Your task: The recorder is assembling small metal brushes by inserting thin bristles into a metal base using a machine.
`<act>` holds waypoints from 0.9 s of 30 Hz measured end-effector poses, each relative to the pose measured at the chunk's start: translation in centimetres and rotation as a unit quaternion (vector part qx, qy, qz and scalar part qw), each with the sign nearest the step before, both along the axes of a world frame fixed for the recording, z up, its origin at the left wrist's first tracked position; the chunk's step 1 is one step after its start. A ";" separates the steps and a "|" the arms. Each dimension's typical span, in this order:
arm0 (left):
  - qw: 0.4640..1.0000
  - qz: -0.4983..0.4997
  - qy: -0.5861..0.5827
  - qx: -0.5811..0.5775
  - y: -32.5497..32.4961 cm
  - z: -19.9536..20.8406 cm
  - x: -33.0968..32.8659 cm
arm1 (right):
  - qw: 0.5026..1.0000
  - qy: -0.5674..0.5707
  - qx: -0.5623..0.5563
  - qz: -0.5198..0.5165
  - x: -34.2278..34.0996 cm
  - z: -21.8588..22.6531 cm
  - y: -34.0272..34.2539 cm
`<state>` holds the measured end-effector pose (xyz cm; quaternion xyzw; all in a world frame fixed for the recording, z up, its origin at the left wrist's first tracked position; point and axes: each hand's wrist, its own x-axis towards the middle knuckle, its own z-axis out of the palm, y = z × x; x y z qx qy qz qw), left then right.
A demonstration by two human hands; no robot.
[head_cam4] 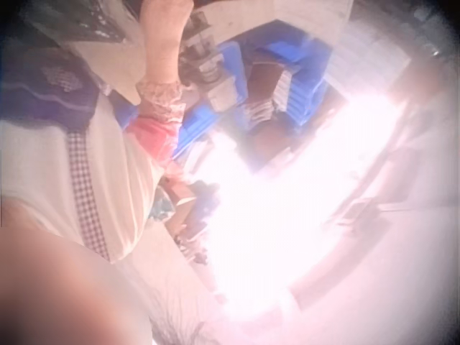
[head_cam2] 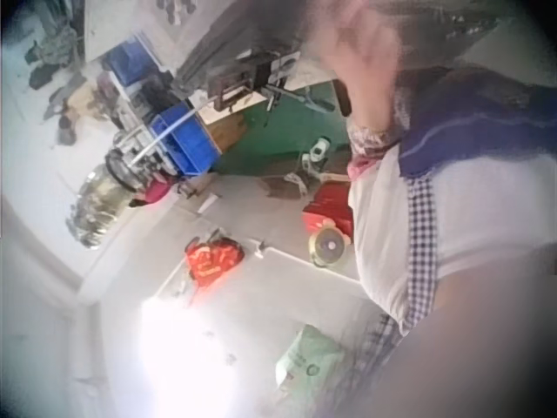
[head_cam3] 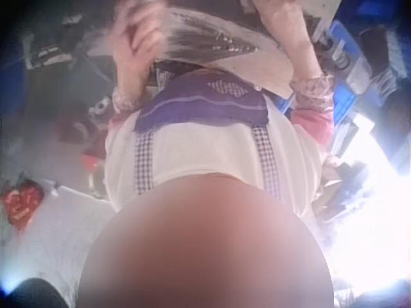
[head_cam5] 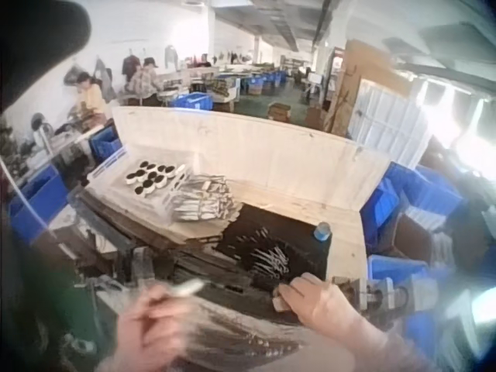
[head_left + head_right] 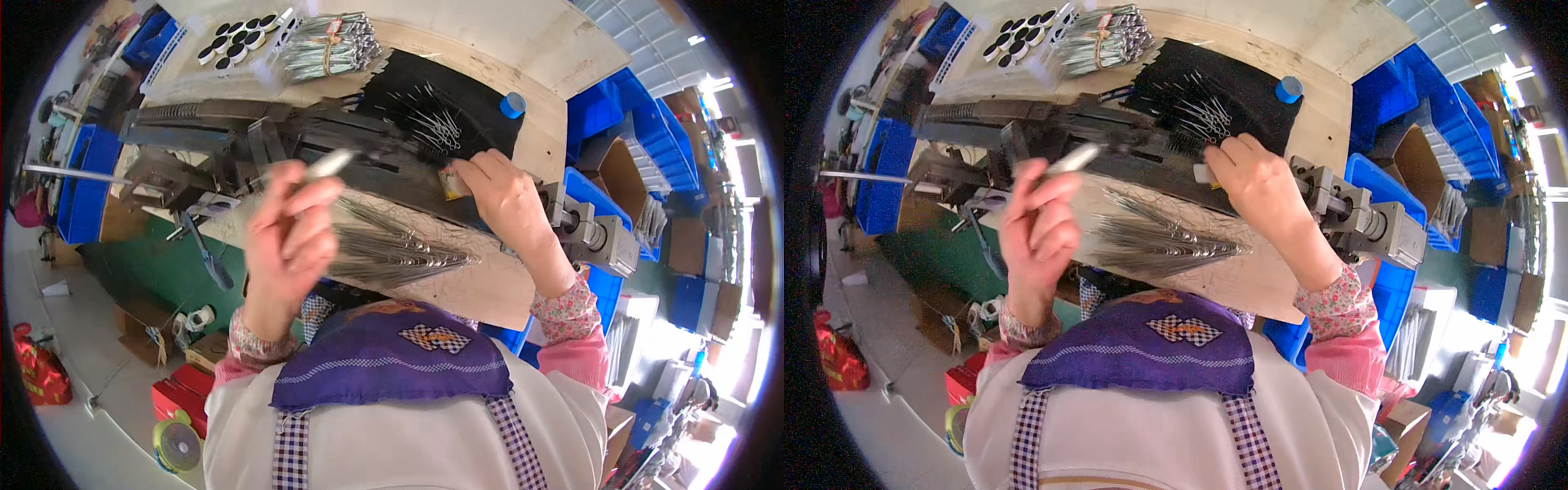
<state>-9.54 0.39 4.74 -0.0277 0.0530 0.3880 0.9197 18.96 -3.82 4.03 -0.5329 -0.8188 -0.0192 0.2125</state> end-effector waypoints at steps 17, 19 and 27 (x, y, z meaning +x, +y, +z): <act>0.413 -0.023 0.576 0.705 3.6 -4.4 13.0 | 0.998 0.026 -0.040 0.050 2.4 1.1 1.0; 0.139 0.000 0.638 0.757 3.6 -2.2 11.9 | 0.998 0.033 -0.030 0.043 1.4 0.1 1.8; -0.026 0.394 0.547 0.738 5.5 -0.5 6.3 | 0.964 0.257 -0.009 0.062 -1.6 -1.2 4.6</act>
